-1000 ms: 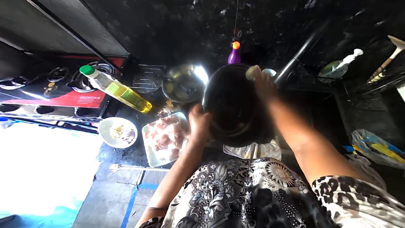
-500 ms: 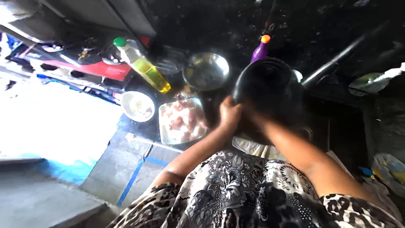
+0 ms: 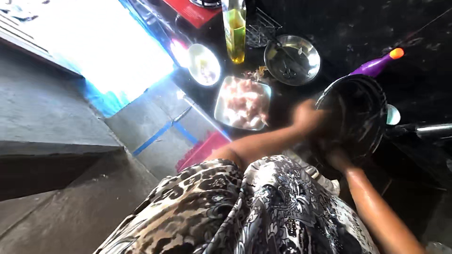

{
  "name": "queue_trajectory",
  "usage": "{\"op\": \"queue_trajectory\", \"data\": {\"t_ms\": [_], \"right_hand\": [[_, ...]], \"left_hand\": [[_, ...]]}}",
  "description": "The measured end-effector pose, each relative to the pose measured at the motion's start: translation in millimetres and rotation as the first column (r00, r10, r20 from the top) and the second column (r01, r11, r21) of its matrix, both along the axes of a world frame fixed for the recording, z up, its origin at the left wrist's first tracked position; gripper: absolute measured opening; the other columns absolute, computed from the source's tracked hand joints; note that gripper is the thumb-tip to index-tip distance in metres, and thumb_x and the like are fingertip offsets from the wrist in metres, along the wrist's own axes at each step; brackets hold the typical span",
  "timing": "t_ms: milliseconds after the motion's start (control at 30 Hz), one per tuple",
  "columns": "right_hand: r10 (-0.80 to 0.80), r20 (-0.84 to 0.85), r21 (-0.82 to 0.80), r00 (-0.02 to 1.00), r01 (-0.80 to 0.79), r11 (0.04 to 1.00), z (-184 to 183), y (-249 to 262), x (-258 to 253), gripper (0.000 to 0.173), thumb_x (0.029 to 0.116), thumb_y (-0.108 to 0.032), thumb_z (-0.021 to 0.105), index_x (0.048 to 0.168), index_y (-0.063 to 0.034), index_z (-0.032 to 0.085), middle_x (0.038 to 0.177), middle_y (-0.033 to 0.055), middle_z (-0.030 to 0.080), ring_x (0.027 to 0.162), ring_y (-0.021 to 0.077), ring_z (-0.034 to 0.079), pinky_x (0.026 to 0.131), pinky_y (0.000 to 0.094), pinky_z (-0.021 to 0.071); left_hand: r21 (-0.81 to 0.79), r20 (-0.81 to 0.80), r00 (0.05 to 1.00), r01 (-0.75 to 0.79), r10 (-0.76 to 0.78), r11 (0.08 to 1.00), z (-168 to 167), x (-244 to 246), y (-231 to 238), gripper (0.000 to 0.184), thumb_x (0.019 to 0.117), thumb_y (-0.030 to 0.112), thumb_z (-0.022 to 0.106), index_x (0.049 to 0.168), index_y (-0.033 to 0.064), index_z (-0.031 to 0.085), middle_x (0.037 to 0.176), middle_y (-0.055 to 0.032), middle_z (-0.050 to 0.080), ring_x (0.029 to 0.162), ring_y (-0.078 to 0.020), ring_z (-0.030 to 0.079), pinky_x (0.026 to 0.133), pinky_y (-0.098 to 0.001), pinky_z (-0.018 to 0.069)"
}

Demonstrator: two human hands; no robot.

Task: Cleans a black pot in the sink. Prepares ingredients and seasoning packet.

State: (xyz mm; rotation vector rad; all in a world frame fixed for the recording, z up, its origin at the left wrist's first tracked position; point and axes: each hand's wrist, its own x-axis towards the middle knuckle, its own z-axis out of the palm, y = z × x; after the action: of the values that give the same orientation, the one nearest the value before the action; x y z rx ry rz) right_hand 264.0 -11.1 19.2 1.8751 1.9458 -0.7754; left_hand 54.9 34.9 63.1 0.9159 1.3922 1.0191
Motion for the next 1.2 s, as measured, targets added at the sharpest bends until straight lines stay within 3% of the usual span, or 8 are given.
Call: {"op": "queue_trajectory", "data": {"t_ms": [133,300,467,533,700,933,1067,1200], "right_hand": [[0.11,-0.394,0.093,0.913,-0.079,0.993,51,-15,-24,0.061,0.1027,-0.033,0.05,0.149,0.0066,0.046,0.139,0.0298,0.058,0.133,0.0385,0.055,0.115,0.0518,0.04],[0.213,-0.006,0.083,0.977,-0.211,0.974,74,1,-30,0.055,0.0898,-0.018,0.077,0.138,0.0005,0.058,0.124,0.0308,0.065,0.118,0.0504,0.061,0.1,0.0709,0.0438],[0.23,-0.071,0.077,0.971,-0.224,0.971,83,24,0,0.05,0.0902,-0.017,0.08,0.132,0.0028,0.062,0.121,0.0323,0.066,0.117,0.0492,0.062,0.101,0.0702,0.0433],[0.263,-0.087,0.084,0.961,-0.256,0.963,93,26,3,0.048,0.0871,-0.015,0.083,0.128,0.0033,0.066,0.119,0.0306,0.068,0.115,0.0477,0.063,0.101,0.0696,0.0441],[0.251,-0.04,0.229,0.967,-0.235,0.945,101,35,16,0.051,0.0828,-0.011,0.087,0.13,-0.0049,0.068,0.129,0.0228,0.067,0.124,0.0438,0.06,0.105,0.0673,0.0438],[-0.169,-0.26,0.627,0.951,0.299,0.719,76,12,6,0.05,0.103,-0.017,0.061,0.147,0.002,0.048,0.144,0.0322,0.051,0.132,0.0464,0.053,0.111,0.0597,0.0437],[0.03,-0.214,0.839,0.976,0.168,0.517,22,2,-28,0.03,0.0964,-0.019,0.062,0.117,0.001,0.071,0.121,0.0294,0.065,0.115,0.0465,0.063,0.097,0.0608,0.0516],[-0.229,-0.391,0.621,0.891,0.439,0.649,61,54,-2,0.04,0.1041,-0.028,0.057,0.123,0.0068,0.063,0.125,0.0287,0.063,0.118,0.0422,0.062,0.102,0.0577,0.0508]], "left_hand": [[-0.165,0.037,0.999,0.005,0.001,0.986,-4,1,15,0.037,0.0942,0.03,0.074,0.117,0.0018,0.065,0.108,-0.0214,0.067,0.101,-0.0345,0.065,0.087,-0.0563,0.0526],[-0.248,0.039,0.992,0.127,-0.121,0.96,-17,-2,26,0.045,0.095,0.032,0.073,0.121,-0.0036,0.061,0.115,-0.0249,0.064,0.105,-0.0369,0.063,0.088,-0.0559,0.0525],[0.047,-0.571,0.782,0.334,-0.249,0.941,-9,-15,21,0.087,0.0894,0.062,0.07,0.15,0.003,0.046,0.148,-0.0237,0.049,0.134,-0.0375,0.053,0.104,-0.0582,0.0482],[0.148,-0.768,0.569,0.605,-0.295,0.782,-1,-18,15,0.084,0.089,0.069,0.064,0.142,0.0045,0.057,0.151,-0.0243,0.048,0.142,-0.04,0.044,0.115,-0.0598,0.0368],[0.046,-0.789,0.195,0.964,-0.582,0.262,14,-8,26,0.039,0.1015,0.037,0.064,0.126,0.0064,0.068,0.115,-0.0182,0.072,0.112,-0.0374,0.067,0.094,-0.0622,0.0516],[0.145,-0.591,0.59,0.749,-0.55,0.647,-11,13,29,0.038,0.1043,0.026,0.061,0.133,0.0009,0.061,0.122,-0.0238,0.068,0.116,-0.0387,0.066,0.1,-0.0584,0.0515],[0.2,-0.442,0.751,0.615,-0.49,0.763,-16,19,27,0.036,0.1,0.013,0.064,0.133,-0.0013,0.06,0.121,-0.0237,0.068,0.112,-0.0353,0.067,0.1,-0.0538,0.0532],[0.255,-0.44,0.756,0.622,-0.484,0.74,-10,10,4,0.036,0.0982,0.019,0.071,0.129,0.0006,0.064,0.113,-0.0188,0.071,0.101,-0.0288,0.071,0.092,-0.0498,0.0571]]}}
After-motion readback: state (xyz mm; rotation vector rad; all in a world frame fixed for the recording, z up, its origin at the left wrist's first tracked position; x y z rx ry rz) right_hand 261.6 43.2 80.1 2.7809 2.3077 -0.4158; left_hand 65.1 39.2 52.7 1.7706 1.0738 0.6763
